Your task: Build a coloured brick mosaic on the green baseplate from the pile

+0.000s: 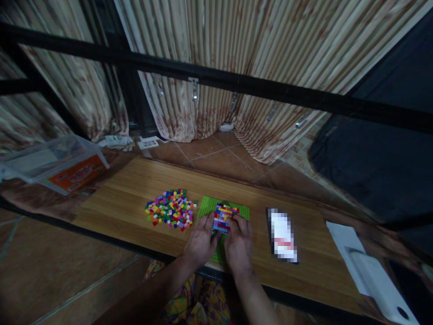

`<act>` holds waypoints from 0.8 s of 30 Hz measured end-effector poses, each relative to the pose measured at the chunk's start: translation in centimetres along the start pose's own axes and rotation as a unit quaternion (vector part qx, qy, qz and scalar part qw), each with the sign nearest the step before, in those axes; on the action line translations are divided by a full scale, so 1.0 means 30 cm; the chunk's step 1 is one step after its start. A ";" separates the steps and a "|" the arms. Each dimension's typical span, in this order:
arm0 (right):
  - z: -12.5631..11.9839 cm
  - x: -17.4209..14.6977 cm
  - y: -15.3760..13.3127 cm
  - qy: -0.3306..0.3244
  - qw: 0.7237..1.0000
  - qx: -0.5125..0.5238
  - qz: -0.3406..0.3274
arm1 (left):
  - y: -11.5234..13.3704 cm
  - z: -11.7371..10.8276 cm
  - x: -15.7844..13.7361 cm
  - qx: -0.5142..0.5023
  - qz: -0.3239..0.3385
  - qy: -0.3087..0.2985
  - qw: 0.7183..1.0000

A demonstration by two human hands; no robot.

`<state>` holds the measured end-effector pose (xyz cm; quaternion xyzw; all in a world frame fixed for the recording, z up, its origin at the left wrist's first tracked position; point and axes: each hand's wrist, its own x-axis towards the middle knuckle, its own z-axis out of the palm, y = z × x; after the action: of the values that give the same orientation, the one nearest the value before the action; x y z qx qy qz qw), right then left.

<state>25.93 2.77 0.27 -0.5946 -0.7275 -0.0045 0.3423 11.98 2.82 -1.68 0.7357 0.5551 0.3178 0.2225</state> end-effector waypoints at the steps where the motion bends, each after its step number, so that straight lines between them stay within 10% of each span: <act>1: 0.001 -0.002 0.002 0.001 1.000 0.000 -0.003 | 0.002 -0.002 0.000 0.000 0.000 0.000 1.000; 24: 0.051 -0.011 0.195 0.062 0.988 0.037 0.134 | -0.022 -0.022 -0.014 -0.077 -0.003 0.050 0.996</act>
<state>30.29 4.82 -3.41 -0.6725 -0.6178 0.0312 0.4062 10.99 2.61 -1.77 0.6979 0.5418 0.3954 0.2512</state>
